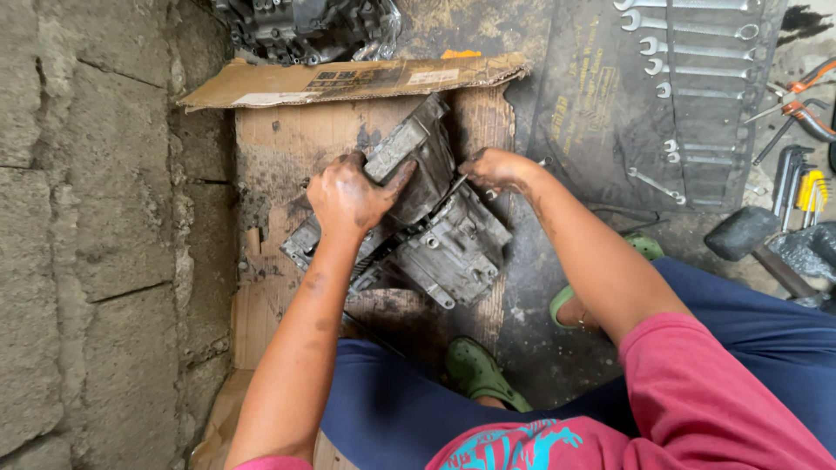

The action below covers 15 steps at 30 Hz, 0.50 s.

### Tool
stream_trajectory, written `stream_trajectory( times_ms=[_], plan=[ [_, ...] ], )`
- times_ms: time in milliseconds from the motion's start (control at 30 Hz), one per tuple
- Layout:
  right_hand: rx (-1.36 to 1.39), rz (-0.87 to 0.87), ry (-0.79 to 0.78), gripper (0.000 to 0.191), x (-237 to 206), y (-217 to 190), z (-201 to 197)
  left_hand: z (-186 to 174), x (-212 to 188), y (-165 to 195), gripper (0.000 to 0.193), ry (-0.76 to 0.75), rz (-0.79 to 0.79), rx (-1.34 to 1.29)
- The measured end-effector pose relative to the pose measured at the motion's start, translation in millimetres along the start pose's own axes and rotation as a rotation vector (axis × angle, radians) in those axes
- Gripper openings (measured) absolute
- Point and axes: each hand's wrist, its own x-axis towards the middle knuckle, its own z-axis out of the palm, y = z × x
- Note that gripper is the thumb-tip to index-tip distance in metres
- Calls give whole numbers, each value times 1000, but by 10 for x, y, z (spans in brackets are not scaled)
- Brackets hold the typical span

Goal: The person uses a wrench to loosen and remove bolts from a metallic engine casing placed on cardboard. After removing several bolts, the person separates the two halves of the casing, revealing internal gears, and sets the halves aside.

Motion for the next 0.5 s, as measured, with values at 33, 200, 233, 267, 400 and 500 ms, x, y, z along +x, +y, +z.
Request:
stream_trajectory(
  times_ms=[33,200,233,267,400,500],
  plan=[
    [20,20,-22,37,12,-3,7,-4,-4,2,76,-10,-9,9],
    [282,37,-77,29,57,150,33,-45,11,8,75,-44,-36,12],
    [333,46,-68,29,68,194,33,-53,21,10,77,-48,-29,18],
    [385,55,-61,28,82,236,32,-58,32,12,79,-52,-22,24],
    [336,16,-35,23,127,351,48,-69,45,27,82,-151,-91,70],
    [144,-17,45,23,72,340,133,-60,40,35,80,-130,-72,33]
  ],
)
